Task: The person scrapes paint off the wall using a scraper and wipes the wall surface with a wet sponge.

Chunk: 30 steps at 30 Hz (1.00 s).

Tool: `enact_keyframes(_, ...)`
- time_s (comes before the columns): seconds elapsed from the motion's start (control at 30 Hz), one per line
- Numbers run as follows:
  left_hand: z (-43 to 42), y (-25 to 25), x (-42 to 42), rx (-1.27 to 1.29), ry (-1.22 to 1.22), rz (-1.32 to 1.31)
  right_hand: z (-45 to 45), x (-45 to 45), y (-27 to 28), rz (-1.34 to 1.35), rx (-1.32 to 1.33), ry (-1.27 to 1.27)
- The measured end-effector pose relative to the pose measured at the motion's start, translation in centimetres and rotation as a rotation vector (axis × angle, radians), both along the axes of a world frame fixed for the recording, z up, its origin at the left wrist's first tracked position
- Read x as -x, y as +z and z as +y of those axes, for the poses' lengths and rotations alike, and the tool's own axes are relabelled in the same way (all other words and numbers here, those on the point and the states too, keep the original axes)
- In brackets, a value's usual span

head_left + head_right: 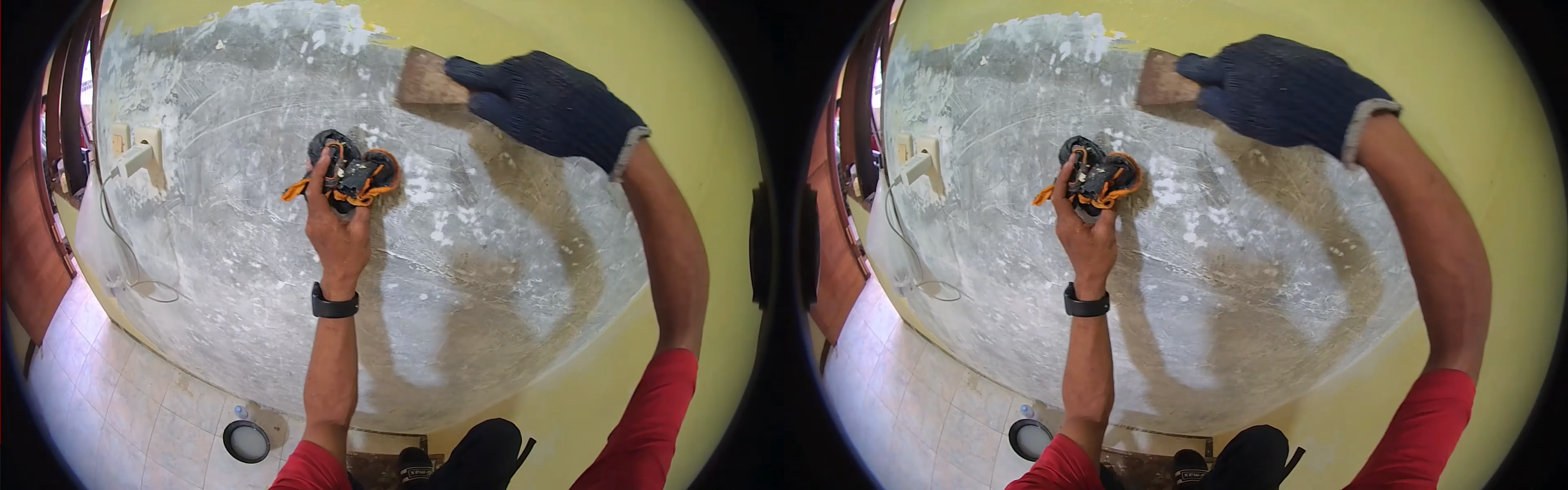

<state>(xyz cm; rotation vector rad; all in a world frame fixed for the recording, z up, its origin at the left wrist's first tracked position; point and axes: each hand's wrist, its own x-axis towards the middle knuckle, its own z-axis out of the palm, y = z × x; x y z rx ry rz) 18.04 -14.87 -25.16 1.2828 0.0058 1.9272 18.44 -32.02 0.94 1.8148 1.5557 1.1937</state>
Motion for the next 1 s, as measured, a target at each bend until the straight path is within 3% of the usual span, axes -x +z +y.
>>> enact_keyframes(0.07, 0.3, -0.2, 0.4, -0.023, 0.070, 0.021, -0.1, 1.8, -0.1, 0.100, -0.014, -0.222)
enact_keyframes(0.17, 0.6, -0.3, 0.8, -0.022, 0.042, 0.052, -0.7, -1.2, 0.0, -0.023, 0.041, 0.048)
enact_keyframes(0.3, 0.4, -0.1, 0.0, -0.014, -0.016, -0.061, 1.4, 1.0, -0.4, 0.023, 0.013, 0.000)
enact_keyframes(0.5, 0.4, 0.0, 0.7, 0.013, 0.013, 0.039, 0.7, 1.2, -0.3, 0.032, 0.010, -0.074)
enact_keyframes(0.63, 0.3, -0.1, 0.3, 0.025, -0.040, -0.063, 2.5, -0.7, 0.4, -0.043, 0.064, 0.191)
enact_keyframes(0.67, 0.3, 0.1, 0.7, 0.016, -0.022, -0.029, 1.9, 0.9, 0.0, 0.005, 0.013, 0.010)
enact_keyframes(0.8, 0.5, 0.2, 1.5, 0.056, -0.062, 0.012, 2.3, 2.5, 0.5, 0.016, 0.053, -0.188)
enact_keyframes(0.93, 0.4, 0.2, 0.8, 0.009, -0.013, -0.017, 4.4, 1.6, 0.5, -0.070, 0.131, 0.048)
enact_keyframes(1.0, 0.3, 0.3, 1.4, 0.059, -0.055, 0.015, 2.7, 1.4, -0.5, -0.073, 0.093, 0.025)
